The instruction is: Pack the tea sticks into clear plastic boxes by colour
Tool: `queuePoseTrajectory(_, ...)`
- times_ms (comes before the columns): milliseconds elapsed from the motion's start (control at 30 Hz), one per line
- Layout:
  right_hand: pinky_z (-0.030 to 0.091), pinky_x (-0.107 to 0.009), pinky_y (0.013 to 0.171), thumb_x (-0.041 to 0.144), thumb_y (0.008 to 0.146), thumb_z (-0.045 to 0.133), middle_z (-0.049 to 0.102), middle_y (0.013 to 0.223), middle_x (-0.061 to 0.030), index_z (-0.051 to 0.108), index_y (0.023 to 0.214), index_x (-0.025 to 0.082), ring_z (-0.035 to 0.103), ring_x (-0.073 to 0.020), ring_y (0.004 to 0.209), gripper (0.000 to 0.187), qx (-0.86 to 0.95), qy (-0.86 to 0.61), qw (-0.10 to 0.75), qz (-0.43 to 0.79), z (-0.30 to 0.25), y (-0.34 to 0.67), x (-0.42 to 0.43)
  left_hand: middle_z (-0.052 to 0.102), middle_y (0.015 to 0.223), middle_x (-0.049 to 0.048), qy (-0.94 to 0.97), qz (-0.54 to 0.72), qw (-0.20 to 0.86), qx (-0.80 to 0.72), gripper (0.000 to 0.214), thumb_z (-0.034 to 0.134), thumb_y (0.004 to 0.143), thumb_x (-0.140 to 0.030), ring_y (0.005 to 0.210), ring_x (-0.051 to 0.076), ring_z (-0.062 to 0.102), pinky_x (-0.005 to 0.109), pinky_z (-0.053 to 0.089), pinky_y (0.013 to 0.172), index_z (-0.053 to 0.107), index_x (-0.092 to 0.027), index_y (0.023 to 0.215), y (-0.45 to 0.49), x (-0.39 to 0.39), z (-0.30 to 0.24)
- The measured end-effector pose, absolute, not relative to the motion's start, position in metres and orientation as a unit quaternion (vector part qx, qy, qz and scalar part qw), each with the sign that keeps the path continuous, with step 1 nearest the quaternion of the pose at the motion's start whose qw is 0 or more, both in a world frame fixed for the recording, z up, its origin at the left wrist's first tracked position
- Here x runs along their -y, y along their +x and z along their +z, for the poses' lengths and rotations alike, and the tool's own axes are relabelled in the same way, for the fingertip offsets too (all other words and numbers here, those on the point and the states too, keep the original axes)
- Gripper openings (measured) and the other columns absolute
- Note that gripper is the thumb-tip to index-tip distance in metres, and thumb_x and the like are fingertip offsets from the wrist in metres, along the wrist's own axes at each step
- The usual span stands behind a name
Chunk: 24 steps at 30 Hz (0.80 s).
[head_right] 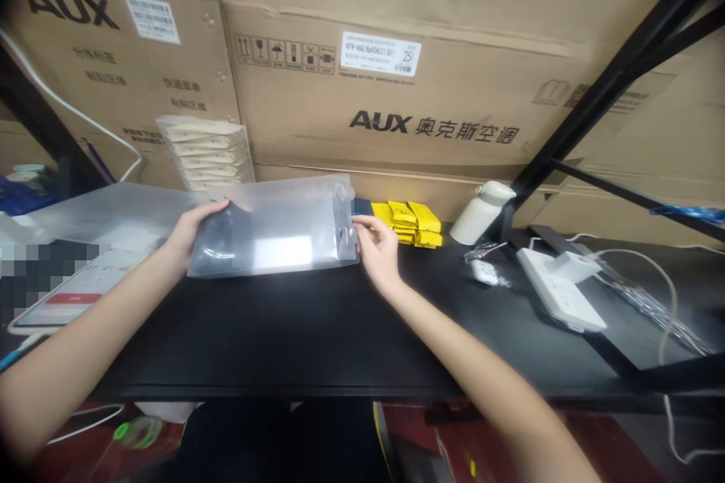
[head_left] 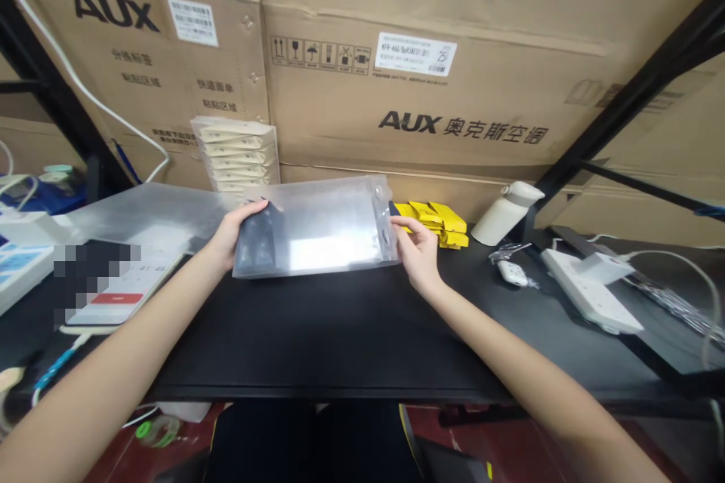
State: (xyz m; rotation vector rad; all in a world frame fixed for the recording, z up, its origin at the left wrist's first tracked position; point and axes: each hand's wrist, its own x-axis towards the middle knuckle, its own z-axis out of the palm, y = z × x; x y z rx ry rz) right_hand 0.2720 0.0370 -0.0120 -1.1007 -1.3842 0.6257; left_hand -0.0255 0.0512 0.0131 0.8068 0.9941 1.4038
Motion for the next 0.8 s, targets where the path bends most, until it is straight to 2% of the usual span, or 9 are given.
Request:
queuePoseTrajectory(100,0.033,-0.022,0.037,0.042,0.076,0.068,0.056,0.066,0.0018,0.06,0.091,0.019,0.041,-0.0067,0.039,0.028,0.585,-0.464,0.612,0.261,-0.009,0.28,-0.038,0.069,0.064,0.0039,0.356,0.581,0.59,-0.433,0.023,0.077,0.062,-0.029,0.05,0.015,0.062,0.022,0.05,0.045,0.071,-0.014,0.077,-0.025,-0.052,0.012)
queuePoseTrajectory(200,0.033,-0.021,0.031,0.046,0.07,0.075,0.061,0.061,0.0015,0.062,0.089,0.016,0.047,-0.0078,0.033,0.038,0.617,-0.48,0.506,0.364,-0.007,0.286,-0.039,0.068,0.067,0.0012,0.386,0.598,0.559,-0.426,0.029,0.08,0.059,-0.029,0.054,0.013,0.062,0.019,0.05,0.048,0.069,-0.014,0.081,-0.026,-0.055,0.009)
queuePoseTrajectory(267,0.032,-0.02,0.029,0.049,0.071,0.074,0.062,0.056,0.0017,0.063,0.09,0.014,0.047,-0.008,0.03,0.041,0.62,-0.485,0.428,0.444,-0.007,0.29,-0.042,0.067,0.07,0.0,0.392,0.6,0.552,-0.427,0.031,0.081,0.058,-0.029,0.055,0.013,0.062,0.02,0.05,0.051,0.068,-0.016,0.082,-0.027,-0.056,0.006)
queuePoseTrajectory(400,0.03,-0.015,0.03,0.045,0.074,0.072,0.057,0.048,0.007,0.065,0.089,0.014,0.041,-0.0035,0.028,0.035,0.599,-0.472,0.388,0.518,-0.013,0.298,-0.05,0.067,0.072,0.0,0.406,0.584,0.552,-0.434,0.036,0.081,0.057,-0.03,0.057,0.014,0.061,0.021,0.049,0.052,0.066,-0.016,0.086,-0.026,-0.057,0.004)
queuePoseTrajectory(467,0.04,-0.015,0.036,0.039,0.071,0.078,0.062,0.055,0.0047,0.067,0.089,0.014,0.051,-0.0048,0.038,0.033,0.596,-0.469,0.38,0.53,-0.014,0.3,-0.052,0.066,0.073,-0.0002,0.412,0.581,0.553,-0.433,0.038,0.082,0.056,-0.031,0.058,0.014,0.061,0.021,0.048,0.052,0.066,-0.016,0.086,-0.026,-0.056,0.004)
queuePoseTrajectory(567,0.055,-0.021,0.058,0.033,0.066,0.084,0.074,0.081,-0.0037,0.069,0.097,0.016,0.069,-0.0116,0.067,0.039,0.588,-0.444,0.375,0.562,-0.013,0.304,-0.053,0.065,0.071,-0.0012,0.411,0.583,0.554,-0.43,0.036,0.082,0.055,-0.03,0.056,0.013,0.06,0.021,0.047,0.052,0.065,-0.017,0.085,-0.026,-0.056,0.005)
queuePoseTrajectory(667,0.057,-0.028,0.077,0.034,0.066,0.085,0.074,0.105,-0.0096,0.068,0.108,0.016,0.072,-0.017,0.09,0.048,0.606,-0.373,0.311,0.631,-0.01,0.309,-0.051,0.066,0.072,-0.0004,0.419,0.578,0.553,-0.429,0.037,0.081,0.057,-0.031,0.057,0.014,0.061,0.021,0.047,0.053,0.066,-0.018,0.088,-0.027,-0.056,0.003)
queuePoseTrajectory(800,0.053,-0.029,0.085,0.037,0.08,0.074,0.077,0.096,-0.0086,0.066,0.115,0.014,0.072,-0.0158,0.092,0.043,0.699,-0.301,0.169,0.627,-0.008,0.313,-0.049,0.066,0.074,-0.0009,0.434,0.57,0.55,-0.429,0.039,0.081,0.057,-0.032,0.061,0.015,0.062,0.022,0.048,0.055,0.066,-0.019,0.09,-0.026,-0.055,0.003)
